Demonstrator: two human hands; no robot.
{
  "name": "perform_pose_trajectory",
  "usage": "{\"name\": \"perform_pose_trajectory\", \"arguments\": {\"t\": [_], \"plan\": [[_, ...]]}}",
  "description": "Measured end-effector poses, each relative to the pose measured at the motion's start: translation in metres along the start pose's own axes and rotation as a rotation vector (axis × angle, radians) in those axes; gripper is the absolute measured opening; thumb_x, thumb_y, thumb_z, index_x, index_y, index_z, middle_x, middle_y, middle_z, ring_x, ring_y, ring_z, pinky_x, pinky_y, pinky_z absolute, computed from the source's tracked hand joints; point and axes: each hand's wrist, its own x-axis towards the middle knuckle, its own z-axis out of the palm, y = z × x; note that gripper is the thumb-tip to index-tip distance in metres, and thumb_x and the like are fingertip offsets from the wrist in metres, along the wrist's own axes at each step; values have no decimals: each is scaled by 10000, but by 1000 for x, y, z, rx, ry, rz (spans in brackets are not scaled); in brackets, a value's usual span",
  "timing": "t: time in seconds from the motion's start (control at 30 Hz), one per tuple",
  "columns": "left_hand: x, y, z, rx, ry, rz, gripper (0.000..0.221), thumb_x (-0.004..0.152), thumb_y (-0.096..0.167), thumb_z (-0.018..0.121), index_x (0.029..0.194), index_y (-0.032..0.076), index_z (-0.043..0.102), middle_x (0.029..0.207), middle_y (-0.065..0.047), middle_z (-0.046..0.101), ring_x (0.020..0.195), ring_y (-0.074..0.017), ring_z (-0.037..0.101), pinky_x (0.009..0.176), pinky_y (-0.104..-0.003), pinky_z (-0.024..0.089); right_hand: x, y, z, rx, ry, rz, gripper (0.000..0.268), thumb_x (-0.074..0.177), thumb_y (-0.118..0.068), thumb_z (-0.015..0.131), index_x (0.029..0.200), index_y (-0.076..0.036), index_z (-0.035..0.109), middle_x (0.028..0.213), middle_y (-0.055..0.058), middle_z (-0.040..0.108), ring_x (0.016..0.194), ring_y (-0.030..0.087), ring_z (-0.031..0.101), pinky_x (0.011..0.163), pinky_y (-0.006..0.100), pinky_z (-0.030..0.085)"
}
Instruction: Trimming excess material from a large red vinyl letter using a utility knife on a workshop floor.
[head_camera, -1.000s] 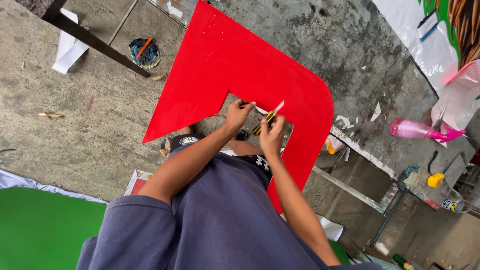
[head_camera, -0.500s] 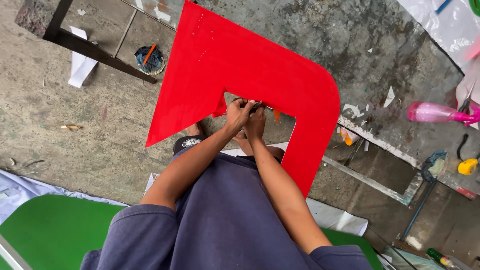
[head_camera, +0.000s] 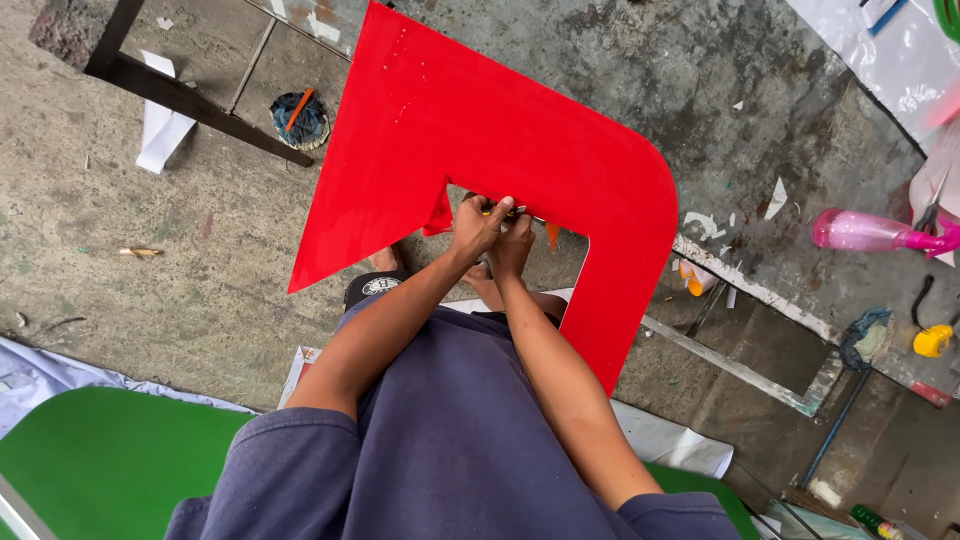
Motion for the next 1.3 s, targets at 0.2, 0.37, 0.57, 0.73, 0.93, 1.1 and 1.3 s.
{"name": "perform_pose_trajectory", "arguments": {"t": [0.2, 0.37, 0.57, 0.73, 0.93, 1.1, 1.3], "plan": [[15, -32, 16, 33, 52, -49, 401, 836, 498, 791, 868, 98, 772, 715, -61, 732, 766, -237, 719, 737, -372, 544, -12, 6, 4, -32, -157, 85, 333, 900, -264, 702, 1012, 28, 587, 947, 256, 731, 964, 431, 717, 808, 546, 574], [12, -27, 12, 6, 40, -16, 416, 868, 448, 786, 878, 33, 758, 778, -139, 745, 787, -275, 728, 702, -388, 551, -22, 14, -3, -56, -270, 161, 350, 921, -299, 671, 1045, 9, 561, 998, 261, 713, 1013, 459, 694, 834, 567, 562], [-21, 17, -4, -64, -38, -30, 534, 861, 459, 819, 1141, 22, 697, 1109, -187, 723, 1044, -296, 699, 867, -427, 571, -33, 25, -29, -138, -419, 234, 372, 949, -345, 631, 1088, -17, 526, 1065, 268, 690, 1079, 497, 663, 869, 595, 546], [2, -33, 12, -171, -74, -63, 520, 879, 412, 815, 1220, 50, 664, 1228, -187, 697, 1099, -312, 708, 897, -430, 578, -60, 16, -94, -63, -355, -10, 337, 969, -166, 714, 1198, 17, 547, 1044, 307, 729, 958, 493, 714, 740, 551, 594], [-2, -34, 37, -354, -29, -63, 302, 901, 344, 778, 970, 65, 687, 916, -65, 681, 815, -149, 642, 722, -310, 505, 29, -60, -178, -472, -418, -584, 298, 1088, -290, 549, 1310, -114, 644, 957, 165, 636, 899, 451, 669, 658, 526, 565], [-5, -29, 40, -440, -12, -56, 223, 913, 308, 762, 938, 99, 688, 850, -43, 628, 783, -131, 620, 717, -260, 437, 90, -69, -180, -879, -502, -994, 271, 1048, -372, 567, 1265, -254, 677, 938, 5, 507, 815, 276, 648, 563, 452, 587], [5, -52, 55, -474, 0, -54, 213, 904, 308, 774, 913, 114, 688, 793, -17, 608, 761, -117, 609, 710, -246, 414, 104, -106, -165, -1035, -597, -1140, 189, 1008, -370, 573, 1070, -243, 698, 911, 6, 486, 831, 255, 610, 566, 421, 588]]}}
